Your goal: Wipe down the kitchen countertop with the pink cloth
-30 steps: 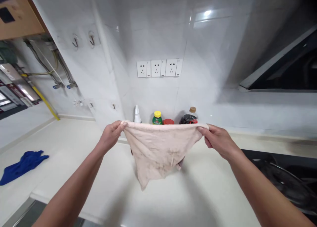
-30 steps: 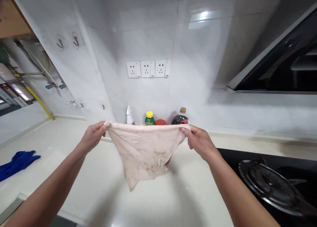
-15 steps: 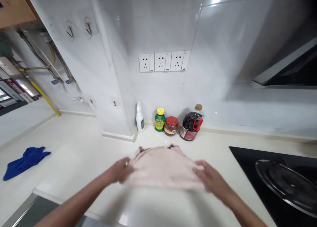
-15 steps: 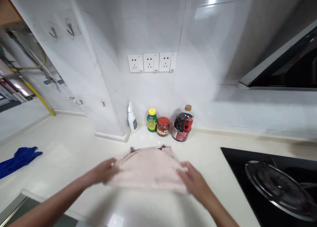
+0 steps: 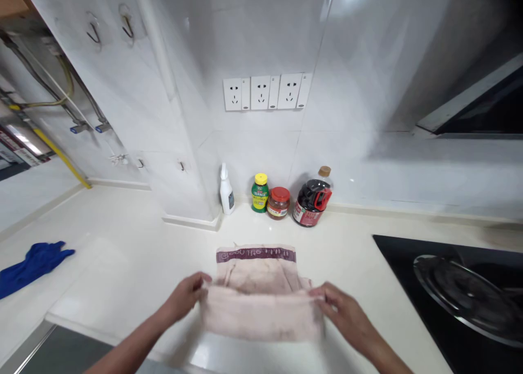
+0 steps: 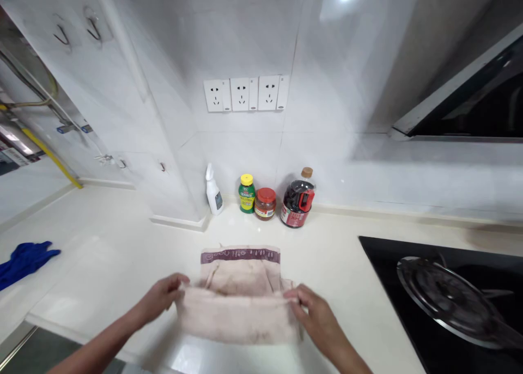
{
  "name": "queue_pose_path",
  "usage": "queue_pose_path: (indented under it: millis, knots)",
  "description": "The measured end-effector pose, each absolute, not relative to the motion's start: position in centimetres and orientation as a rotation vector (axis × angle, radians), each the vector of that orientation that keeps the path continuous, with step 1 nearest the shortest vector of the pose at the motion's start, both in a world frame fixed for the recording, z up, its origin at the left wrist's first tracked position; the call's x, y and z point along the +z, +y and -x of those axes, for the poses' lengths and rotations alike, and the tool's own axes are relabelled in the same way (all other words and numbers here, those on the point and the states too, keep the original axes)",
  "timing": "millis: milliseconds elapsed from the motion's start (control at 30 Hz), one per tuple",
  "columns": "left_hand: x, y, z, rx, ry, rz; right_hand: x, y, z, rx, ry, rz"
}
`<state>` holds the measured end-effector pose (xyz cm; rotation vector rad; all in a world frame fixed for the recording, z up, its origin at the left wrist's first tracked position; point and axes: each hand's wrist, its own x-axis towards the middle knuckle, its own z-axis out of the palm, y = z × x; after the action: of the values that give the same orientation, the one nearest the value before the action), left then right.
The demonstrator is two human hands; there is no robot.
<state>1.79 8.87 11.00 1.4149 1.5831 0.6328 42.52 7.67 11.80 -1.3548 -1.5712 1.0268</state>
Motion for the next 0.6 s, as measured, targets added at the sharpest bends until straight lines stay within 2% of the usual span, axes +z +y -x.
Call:
queue_pose_path:
  millis: [100, 233, 367, 500, 600]
  knots:
    - [16.2, 13.5, -1.7, 0.82, 1.654, -1.508, 16.7, 11.5, -42.1, 0.672, -1.586, 1.306]
    - [23.9, 18.1, -2.0, 1.111, 1.688, -1.833, 21.7, 15.7, -42.8, 0.505, -1.603, 1.27]
    - [30.2, 20.9, -3.4, 1.276, 1.676, -1.779, 26.2, 18.6, -43.8, 0.335, -1.608, 1.221]
    - [32.4, 20.7, -4.9, 1.415, 1.525, -1.666, 28.8, 18.9, -44.2, 0.222, -1.594, 1.196]
    - [30.5, 18.1, -4.8, 1.22, 1.596, -1.67, 27.3, 16.3, -44.8, 0.223, -1.617, 1.202]
